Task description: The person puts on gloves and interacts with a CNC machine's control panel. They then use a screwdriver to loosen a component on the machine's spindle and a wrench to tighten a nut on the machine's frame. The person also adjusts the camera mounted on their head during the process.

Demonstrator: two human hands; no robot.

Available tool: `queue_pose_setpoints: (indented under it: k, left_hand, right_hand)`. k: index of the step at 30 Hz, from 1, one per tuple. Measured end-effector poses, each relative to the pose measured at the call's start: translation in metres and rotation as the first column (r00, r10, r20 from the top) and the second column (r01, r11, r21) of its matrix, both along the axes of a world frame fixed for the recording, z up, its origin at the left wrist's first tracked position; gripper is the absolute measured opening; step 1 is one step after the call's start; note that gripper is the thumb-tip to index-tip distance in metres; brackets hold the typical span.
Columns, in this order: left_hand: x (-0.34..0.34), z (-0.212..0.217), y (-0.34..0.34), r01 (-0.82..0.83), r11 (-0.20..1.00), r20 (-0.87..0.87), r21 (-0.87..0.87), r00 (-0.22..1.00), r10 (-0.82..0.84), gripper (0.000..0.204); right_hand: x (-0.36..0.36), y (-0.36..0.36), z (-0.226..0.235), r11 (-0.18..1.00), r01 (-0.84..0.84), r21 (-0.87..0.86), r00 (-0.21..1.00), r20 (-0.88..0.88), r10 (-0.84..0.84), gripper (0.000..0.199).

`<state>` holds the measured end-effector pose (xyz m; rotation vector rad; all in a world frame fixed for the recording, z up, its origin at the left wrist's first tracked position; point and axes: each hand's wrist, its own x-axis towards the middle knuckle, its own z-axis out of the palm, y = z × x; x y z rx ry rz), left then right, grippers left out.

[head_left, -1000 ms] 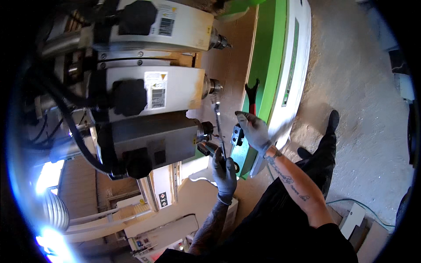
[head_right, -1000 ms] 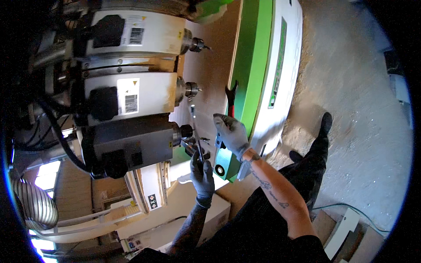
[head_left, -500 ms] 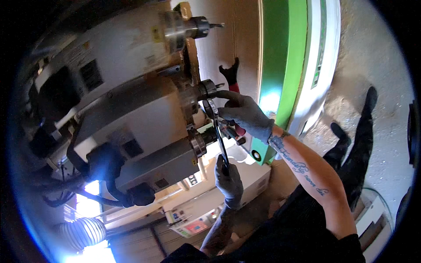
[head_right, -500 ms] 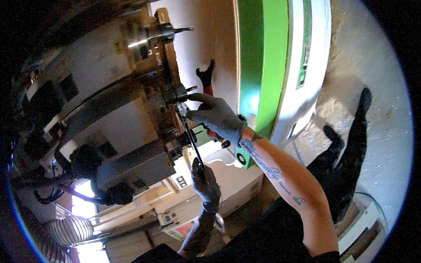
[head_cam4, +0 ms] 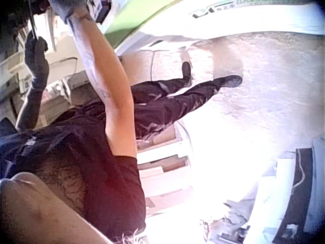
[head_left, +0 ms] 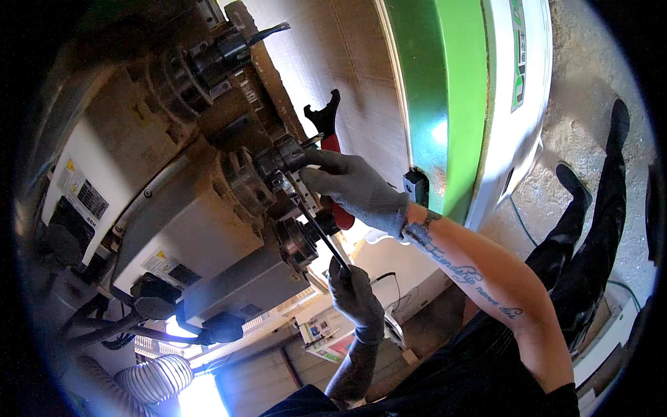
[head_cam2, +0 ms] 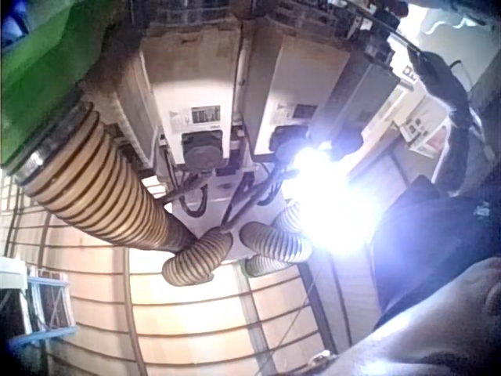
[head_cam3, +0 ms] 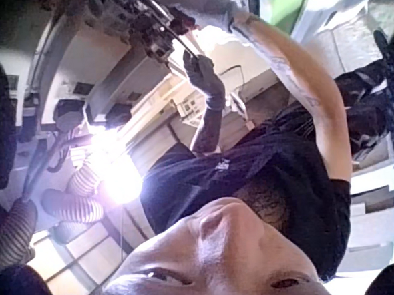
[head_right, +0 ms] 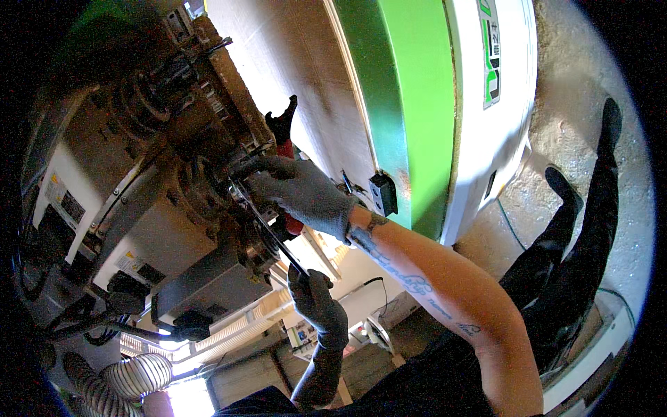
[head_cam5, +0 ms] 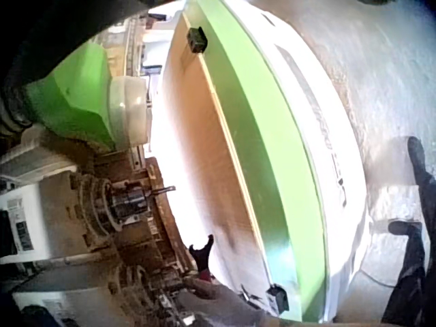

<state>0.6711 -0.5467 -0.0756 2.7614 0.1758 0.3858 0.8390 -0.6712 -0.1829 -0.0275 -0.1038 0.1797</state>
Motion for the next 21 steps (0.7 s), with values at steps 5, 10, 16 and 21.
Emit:
queue_pose_setpoints:
  k: [5, 10, 16, 21]
  left_hand:
    - [0.000, 0.005, 0.009, 0.022, 1.000, -0.024, -0.005, 0.999, -0.022, 0.049]
    - [0.003, 0.002, 0.007, 0.018, 0.999, 0.017, 0.038, 1.000, -0.019, 0.044]
    - [0.008, -0.008, -0.010, 0.076, 0.979, 0.011, 0.189, 0.997, -0.079, 0.025]
    - [0.005, -0.012, -0.008, 0.035, 0.977, -0.015, 0.212, 0.999, -0.033, 0.024]
  right_hand:
    - [0.002, 0.005, 0.008, 0.999, -0.027, 0.033, 0.995, -0.098, 0.030, 0.038]
    - [0.005, 0.016, 0.014, 0.991, 0.089, 0.100, 0.985, -0.153, -0.073, 0.032]
    - [0.006, 0.013, 0.009, 0.992, 0.107, 0.073, 0.987, -0.125, -0.098, 0.034]
    - [0.004, 0.012, 0.009, 0.997, 0.068, 0.023, 0.994, -0.090, -0.066, 0.046]
